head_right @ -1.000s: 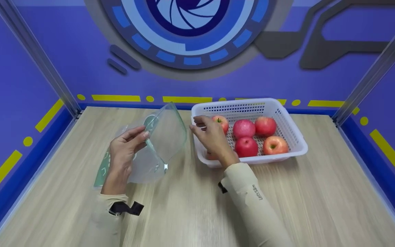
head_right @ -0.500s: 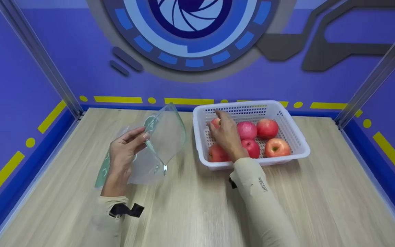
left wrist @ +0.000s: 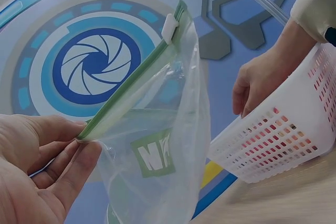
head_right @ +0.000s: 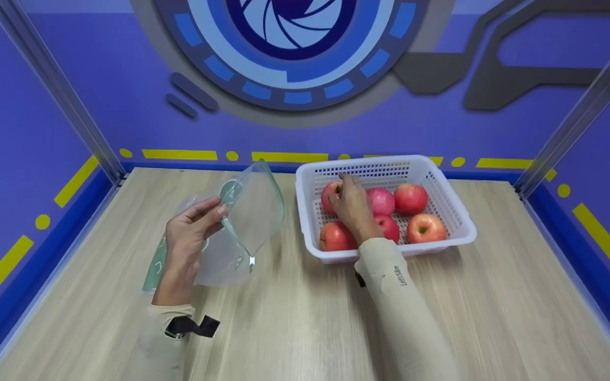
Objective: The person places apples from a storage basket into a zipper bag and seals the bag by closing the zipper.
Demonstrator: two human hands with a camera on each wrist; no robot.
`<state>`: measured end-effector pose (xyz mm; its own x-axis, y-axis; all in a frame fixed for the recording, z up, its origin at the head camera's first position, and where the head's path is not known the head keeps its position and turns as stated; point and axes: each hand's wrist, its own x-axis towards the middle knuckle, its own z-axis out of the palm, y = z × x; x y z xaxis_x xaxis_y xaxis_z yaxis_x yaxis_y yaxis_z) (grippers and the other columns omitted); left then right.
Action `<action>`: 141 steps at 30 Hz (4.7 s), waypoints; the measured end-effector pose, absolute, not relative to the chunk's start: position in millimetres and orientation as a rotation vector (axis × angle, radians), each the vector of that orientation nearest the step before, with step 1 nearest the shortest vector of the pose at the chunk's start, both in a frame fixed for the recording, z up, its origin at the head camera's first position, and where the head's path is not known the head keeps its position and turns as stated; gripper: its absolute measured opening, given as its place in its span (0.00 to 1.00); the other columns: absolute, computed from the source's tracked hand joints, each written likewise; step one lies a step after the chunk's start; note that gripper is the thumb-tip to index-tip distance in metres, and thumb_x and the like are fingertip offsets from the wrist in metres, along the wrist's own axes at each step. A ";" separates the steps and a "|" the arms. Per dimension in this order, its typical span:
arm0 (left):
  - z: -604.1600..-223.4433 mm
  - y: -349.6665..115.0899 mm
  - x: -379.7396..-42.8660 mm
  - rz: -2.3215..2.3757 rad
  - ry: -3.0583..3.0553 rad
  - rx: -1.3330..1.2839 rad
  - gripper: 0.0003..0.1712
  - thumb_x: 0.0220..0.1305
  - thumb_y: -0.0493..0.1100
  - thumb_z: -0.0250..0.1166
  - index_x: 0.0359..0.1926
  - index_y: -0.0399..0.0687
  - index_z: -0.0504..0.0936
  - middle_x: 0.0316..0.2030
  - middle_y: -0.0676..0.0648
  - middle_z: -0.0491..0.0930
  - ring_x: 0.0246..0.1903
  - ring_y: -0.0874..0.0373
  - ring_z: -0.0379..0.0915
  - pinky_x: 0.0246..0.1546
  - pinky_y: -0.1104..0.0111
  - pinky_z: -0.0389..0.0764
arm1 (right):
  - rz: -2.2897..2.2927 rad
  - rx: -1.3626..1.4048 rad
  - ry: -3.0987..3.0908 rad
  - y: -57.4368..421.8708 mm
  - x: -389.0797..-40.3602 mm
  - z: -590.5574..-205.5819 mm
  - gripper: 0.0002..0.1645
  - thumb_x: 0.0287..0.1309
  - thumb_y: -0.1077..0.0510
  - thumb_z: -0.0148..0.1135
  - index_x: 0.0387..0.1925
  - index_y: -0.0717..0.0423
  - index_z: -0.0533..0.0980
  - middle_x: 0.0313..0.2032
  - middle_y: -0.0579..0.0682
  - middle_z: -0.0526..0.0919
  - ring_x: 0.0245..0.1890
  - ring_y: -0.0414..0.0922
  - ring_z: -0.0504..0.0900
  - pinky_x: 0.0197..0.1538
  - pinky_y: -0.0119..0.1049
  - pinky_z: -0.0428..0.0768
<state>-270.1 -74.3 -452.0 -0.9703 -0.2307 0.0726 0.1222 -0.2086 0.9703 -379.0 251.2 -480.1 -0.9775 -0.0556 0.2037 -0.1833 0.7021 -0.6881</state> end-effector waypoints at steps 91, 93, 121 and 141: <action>-449.6 -72.4 -268.8 -2.249 -1.866 0.153 0.13 0.69 0.38 0.74 0.53 0.44 0.91 0.46 0.42 0.87 0.45 0.50 0.88 0.51 0.65 0.88 | 1.558 0.333 -2.220 205.3 -324.5 -441.0 0.41 0.59 0.54 0.81 0.70 0.63 0.74 0.63 0.56 0.79 0.63 0.49 0.81 0.67 0.45 0.79; -449.4 -72.6 -268.3 -2.242 -1.870 0.165 0.13 0.69 0.39 0.75 0.53 0.45 0.91 0.45 0.43 0.87 0.45 0.50 0.88 0.50 0.65 0.88 | 1.581 0.358 -2.191 201.3 -319.8 -442.6 0.41 0.59 0.53 0.82 0.69 0.62 0.75 0.62 0.56 0.79 0.63 0.48 0.81 0.66 0.43 0.80; -450.3 -68.2 -269.5 -2.226 -1.873 0.128 0.12 0.68 0.38 0.75 0.51 0.44 0.92 0.43 0.43 0.88 0.43 0.50 0.89 0.49 0.63 0.88 | 1.731 0.374 -1.987 165.5 -279.4 -464.9 0.42 0.58 0.62 0.80 0.72 0.62 0.73 0.64 0.55 0.81 0.62 0.51 0.82 0.64 0.36 0.80; -449.6 -63.7 -268.0 -2.189 -1.911 0.117 0.13 0.67 0.39 0.76 0.51 0.45 0.92 0.42 0.44 0.88 0.43 0.50 0.89 0.48 0.63 0.89 | 1.570 0.444 -2.072 152.3 -277.2 -468.4 0.45 0.56 0.57 0.84 0.72 0.62 0.73 0.64 0.54 0.79 0.63 0.48 0.80 0.66 0.37 0.79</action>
